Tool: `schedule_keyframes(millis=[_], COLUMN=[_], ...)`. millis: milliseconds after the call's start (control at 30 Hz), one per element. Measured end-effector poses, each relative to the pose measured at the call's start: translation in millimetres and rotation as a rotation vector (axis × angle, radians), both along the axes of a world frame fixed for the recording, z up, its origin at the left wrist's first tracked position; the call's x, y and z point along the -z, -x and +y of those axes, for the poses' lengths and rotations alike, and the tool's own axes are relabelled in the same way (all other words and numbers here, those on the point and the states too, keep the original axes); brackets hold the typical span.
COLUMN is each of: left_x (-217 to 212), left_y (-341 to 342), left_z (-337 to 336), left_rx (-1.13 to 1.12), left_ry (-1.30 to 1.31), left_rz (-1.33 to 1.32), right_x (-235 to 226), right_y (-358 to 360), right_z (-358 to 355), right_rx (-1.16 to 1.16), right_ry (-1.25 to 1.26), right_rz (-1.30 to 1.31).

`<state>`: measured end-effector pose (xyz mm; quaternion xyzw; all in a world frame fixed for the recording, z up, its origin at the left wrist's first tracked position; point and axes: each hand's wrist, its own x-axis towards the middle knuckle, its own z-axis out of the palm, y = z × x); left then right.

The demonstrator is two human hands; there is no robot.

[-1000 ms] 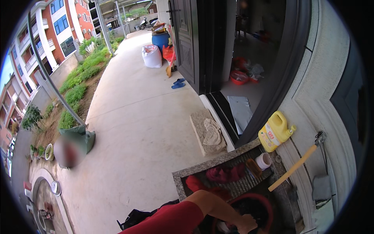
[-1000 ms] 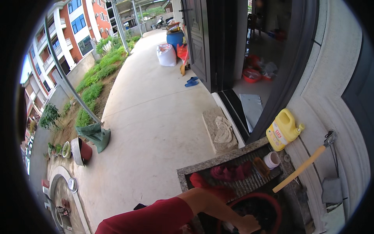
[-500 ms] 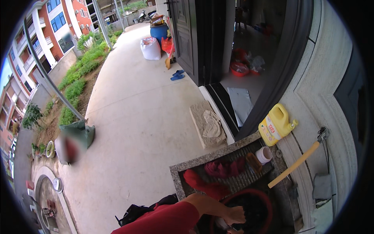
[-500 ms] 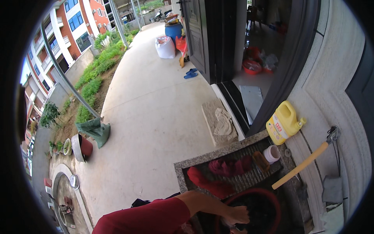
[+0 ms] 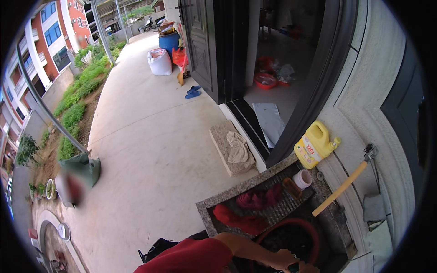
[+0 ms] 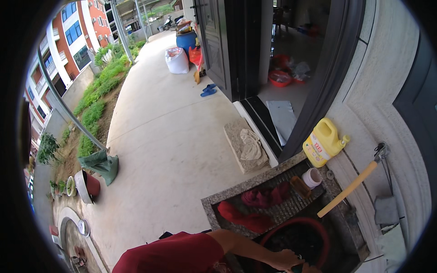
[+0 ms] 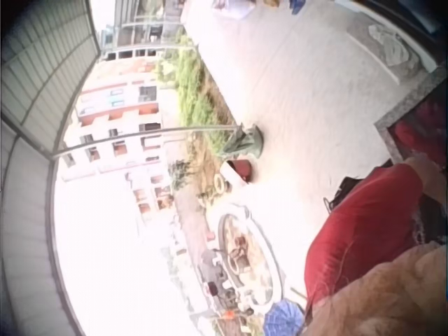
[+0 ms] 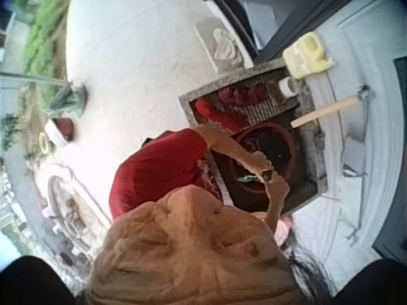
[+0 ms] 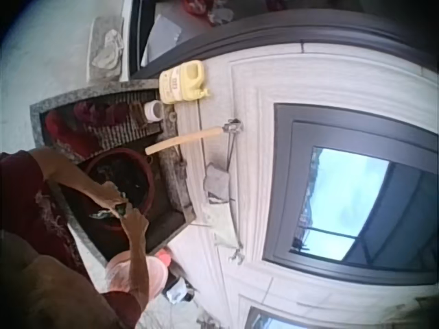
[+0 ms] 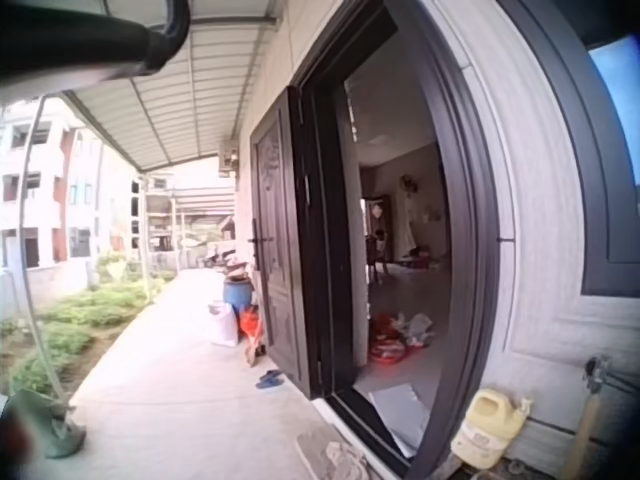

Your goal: The person washes clothes by hand in an outdoor stone sink. They scrub a maroon cloth, rinse it, and place it on the washboard. They then fill a red basin with water from a tap and wash several other garments, including a dark patterned cloth and a green shirt, by hand.

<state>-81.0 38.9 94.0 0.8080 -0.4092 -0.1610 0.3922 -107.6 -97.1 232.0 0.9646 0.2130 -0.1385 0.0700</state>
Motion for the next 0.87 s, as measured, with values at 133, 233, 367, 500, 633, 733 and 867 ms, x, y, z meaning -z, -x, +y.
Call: schedule_keyframes(millis=[133,233,367,500,633,733,867], left_x=[-105.6,-15.8,-19.9,-5.6,-15.9,-37.7,-36.0], left_y=[-7.2,-12.7,-5.1,-12.6,-37.7,-37.7,-23.8], left_z=[51.1,14.4,0.7,18.6,51.7,50.1,47.3], left_rx=[0.104,0.199,-0.309,-0.622,-0.33,-0.432,0.184], left_ry=[0.074,0.562,0.71,0.835,0.85,0.705,0.83], left_rz=[1.034,1.639,1.889,1.924,1.88,2.069,2.262], right_x=[-22.7,-16.9,-1.8,10.7,19.4,23.1,66.0], right_y=[17.5,28.1,35.6,32.8,39.6,60.6,69.8], right_z=[26.2,45.5,72.9,103.8,116.8,90.7,71.4], right_rx=[-0.093,-0.023,0.123,0.163,0.28,0.757,1.185], right_ry=[0.181,0.215,0.257,0.265,-0.5,-1.356,-2.416], right_rz=[-0.281,-0.388,-0.374,-0.492,-0.362,-0.239,0.16])
